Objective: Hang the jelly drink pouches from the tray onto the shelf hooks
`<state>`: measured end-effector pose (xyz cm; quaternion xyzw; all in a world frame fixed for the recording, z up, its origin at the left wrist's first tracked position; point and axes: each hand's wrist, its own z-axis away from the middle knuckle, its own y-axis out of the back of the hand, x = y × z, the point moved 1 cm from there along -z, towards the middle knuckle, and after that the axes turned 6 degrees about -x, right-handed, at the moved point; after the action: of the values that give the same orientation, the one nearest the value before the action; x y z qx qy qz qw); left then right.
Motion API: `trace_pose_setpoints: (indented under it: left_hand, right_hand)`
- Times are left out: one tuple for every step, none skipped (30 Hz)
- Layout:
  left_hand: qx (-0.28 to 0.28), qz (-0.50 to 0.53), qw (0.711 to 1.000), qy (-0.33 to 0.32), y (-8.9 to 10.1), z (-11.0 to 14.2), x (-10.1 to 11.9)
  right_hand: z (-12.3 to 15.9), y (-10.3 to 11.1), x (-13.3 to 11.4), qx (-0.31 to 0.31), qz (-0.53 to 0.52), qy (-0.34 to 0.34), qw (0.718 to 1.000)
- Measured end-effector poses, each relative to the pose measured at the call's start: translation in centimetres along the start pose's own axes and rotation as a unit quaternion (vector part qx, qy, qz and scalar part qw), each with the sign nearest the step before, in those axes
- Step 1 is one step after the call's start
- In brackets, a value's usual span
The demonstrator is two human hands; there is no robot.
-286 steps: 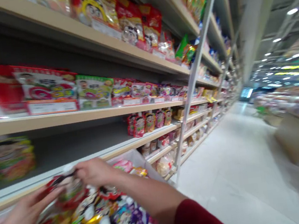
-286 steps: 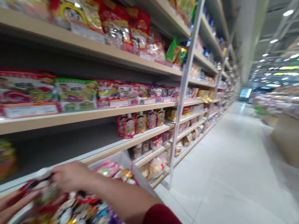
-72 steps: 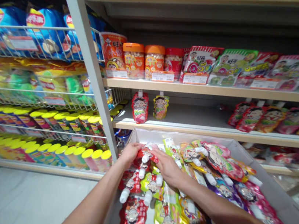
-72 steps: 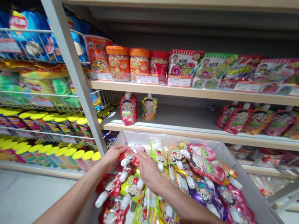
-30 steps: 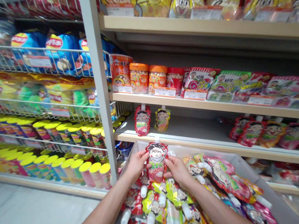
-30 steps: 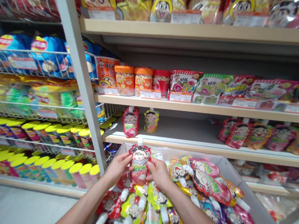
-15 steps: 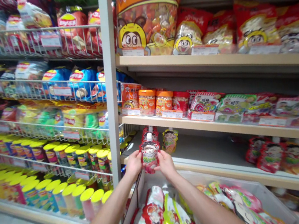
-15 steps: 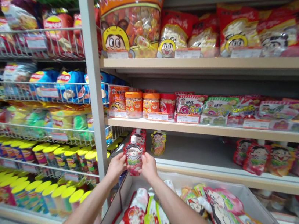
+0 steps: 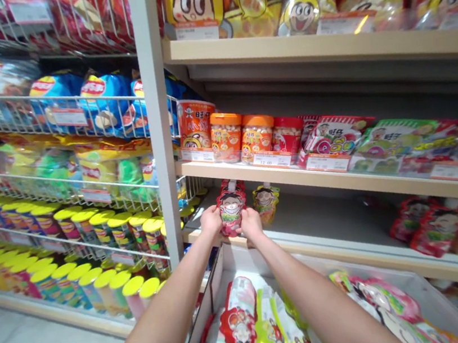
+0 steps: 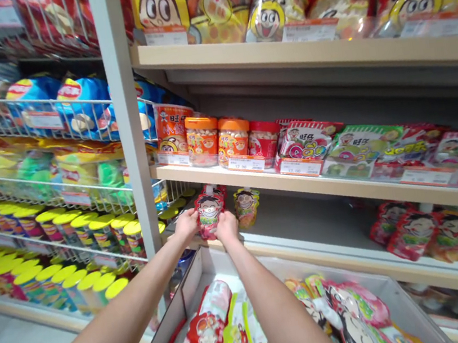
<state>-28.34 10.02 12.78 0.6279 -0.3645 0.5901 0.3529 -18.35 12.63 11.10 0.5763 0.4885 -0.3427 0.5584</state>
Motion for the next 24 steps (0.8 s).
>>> trace_pose_setpoints:
  left_hand:
    - [-0.001,-0.002,1.0,-0.002,-0.1,-0.1,0.0]
    - [0.0,-0.005,1.0,-0.003,-0.1,-0.2,0.1]
    - [0.002,-0.008,1.0,-0.001,0.0,-0.1,0.0]
    - [0.008,-0.012,1.0,0.0,0.1,0.2,0.0]
    - [0.014,-0.018,1.0,-0.002,0.2,0.6,-0.1]
    - [0.018,-0.026,0.999,-0.01,0.4,1.2,-0.3]
    - [0.016,-0.036,0.999,-0.023,0.7,1.9,-0.6]
    - [0.004,-0.047,0.998,-0.037,0.9,2.8,-0.9]
    - [-0.02,-0.06,0.997,-0.049,1.1,3.9,-1.3]
    - [-0.054,-0.075,0.994,-0.054,1.2,5.0,-1.8]
    - [-0.092,-0.09,0.99,-0.051,1.3,6.3,-2.2]
    - [-0.13,-0.11,0.984,-0.044,1.4,7.6,-2.6]
    - [-0.164,-0.134,0.977,-0.036,1.5,8.8,-3.0]
    - [-0.192,-0.16,0.968,-0.03,1.5,9.9,-3.3]
    - [-0.211,-0.187,0.959,-0.026,1.5,11.0,-3.5]
    - [-0.225,-0.212,0.951,-0.024,1.5,11.9,-3.7]
    - [-0.23,-0.233,0.944,-0.024,1.4,12.7,-3.9]
    - [-0.227,-0.248,0.941,-0.023,1.4,13.3,-4.0]
    - [-0.219,-0.255,0.941,-0.023,1.4,13.8,-4.1]
    - [-0.21,-0.256,0.943,-0.023,1.4,14.2,-4.2]
    - [-0.202,-0.252,0.946,-0.019,1.4,14.5,-4.3]
    - [-0.196,-0.246,0.949,-0.012,1.4,14.7,-4.5]
    - [-0.192,-0.24,0.952,-0.002,1.5,14.9,-4.7]
    - [-0.188,-0.236,0.953,0.007,1.6,14.9,-5.0]
  right_hand:
    - [-0.3,0.1,0.1,0.0,0.005,-0.001,1.0]
    - [-0.5,0.2,0.0,0.0,0.012,0.007,1.0]
    - [-0.5,0.5,0.0,0.002,0.02,0.018,1.0]
    - [-0.4,0.9,-0.1,0.004,0.031,0.034,0.999]
    - [-0.1,1.4,0.0,0.008,0.044,0.051,0.998]
    - [0.5,2.0,0.0,0.011,0.058,0.067,0.996]
    - [1.4,2.6,0.3,0.01,0.074,0.086,0.994]
    - [2.7,3.3,0.6,0.0,0.089,0.109,0.99]
    - [4.2,3.9,1.0,-0.015,0.107,0.135,0.985]
    - [6.0,4.4,1.5,-0.037,0.128,0.161,0.978]
    - [8.0,4.9,2.0,-0.066,0.149,0.181,0.97]
    - [10.1,5.3,2.6,-0.095,0.17,0.196,0.961]
    - [12.3,5.7,3.1,-0.125,0.191,0.207,0.951]
    - [14.3,5.9,3.6,-0.151,0.207,0.215,0.942]
    - [16.2,6.1,4.1,-0.178,0.222,0.225,0.932]
    - [17.8,6.2,4.4,-0.206,0.24,0.233,0.919]
    - [19.1,6.2,4.7,-0.229,0.261,0.24,0.907]
    - [20.1,6.2,4.8,-0.247,0.284,0.245,0.893]
    - [20.8,6.2,4.9,-0.258,0.31,0.244,0.882]
    - [21.2,6.1,4.8,-0.26,0.335,0.239,0.874]
    - [21.4,6.1,4.6,-0.258,0.358,0.23,0.868]
    - [21.4,6.0,4.4,-0.252,0.378,0.217,0.864]
    - [21.3,5.9,4.1,-0.244,0.397,0.202,0.861]
    - [21.2,5.8,3.8,-0.239,0.415,0.188,0.857]
